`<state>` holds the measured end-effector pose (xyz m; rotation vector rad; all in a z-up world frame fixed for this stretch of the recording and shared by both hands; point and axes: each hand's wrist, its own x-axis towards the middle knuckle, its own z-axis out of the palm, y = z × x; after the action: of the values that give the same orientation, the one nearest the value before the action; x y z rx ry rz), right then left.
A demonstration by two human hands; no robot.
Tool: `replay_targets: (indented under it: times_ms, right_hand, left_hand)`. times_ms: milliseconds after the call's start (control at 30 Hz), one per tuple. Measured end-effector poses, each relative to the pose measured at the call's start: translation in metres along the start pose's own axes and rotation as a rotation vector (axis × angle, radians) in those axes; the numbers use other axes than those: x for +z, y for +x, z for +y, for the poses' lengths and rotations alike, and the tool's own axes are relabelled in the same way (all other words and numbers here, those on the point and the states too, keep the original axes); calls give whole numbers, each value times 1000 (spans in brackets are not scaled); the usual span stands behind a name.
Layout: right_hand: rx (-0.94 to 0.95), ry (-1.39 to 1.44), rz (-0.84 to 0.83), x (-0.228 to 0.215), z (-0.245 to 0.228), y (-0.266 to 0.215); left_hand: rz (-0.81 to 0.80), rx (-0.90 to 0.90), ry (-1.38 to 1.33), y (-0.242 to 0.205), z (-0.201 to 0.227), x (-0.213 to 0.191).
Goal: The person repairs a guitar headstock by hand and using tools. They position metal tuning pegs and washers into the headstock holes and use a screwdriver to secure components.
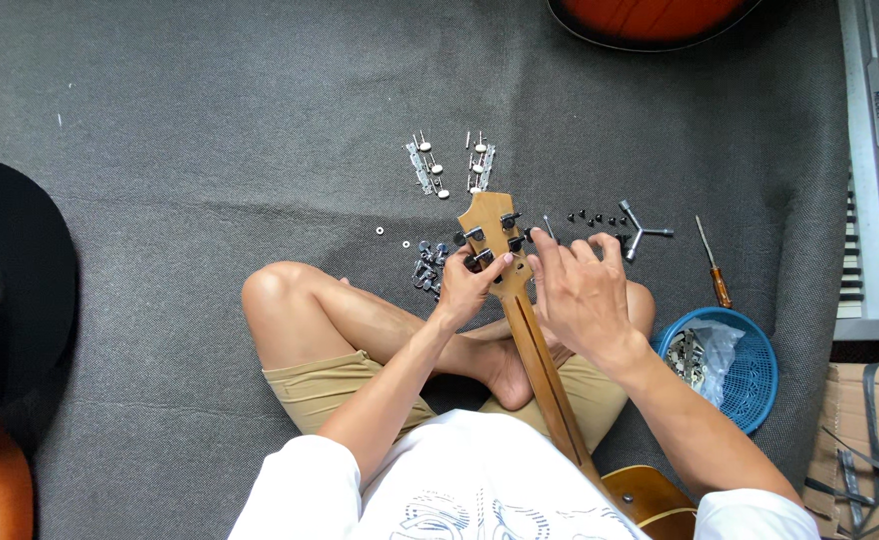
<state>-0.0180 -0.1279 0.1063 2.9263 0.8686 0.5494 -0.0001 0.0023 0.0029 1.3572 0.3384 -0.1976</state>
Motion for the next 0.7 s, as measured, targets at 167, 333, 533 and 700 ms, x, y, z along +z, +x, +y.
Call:
replay_targets:
  times_ms: [167, 333, 533, 700]
  right_hand:
    - [-31, 127, -24, -6, -2, 3]
    - [-30, 98, 0, -6, -3, 4]
    - [24, 153, -3, -2, 2, 1]
    - [3, 112, 27, -10, -1, 5]
  left_hand:
    - [-4, -2, -4, 1, -4, 1]
    - [-6, -2, -22, 1, -6, 1]
    - [27, 37, -26, -3, -25, -7]
    - [347, 578, 341, -35, -9, -8]
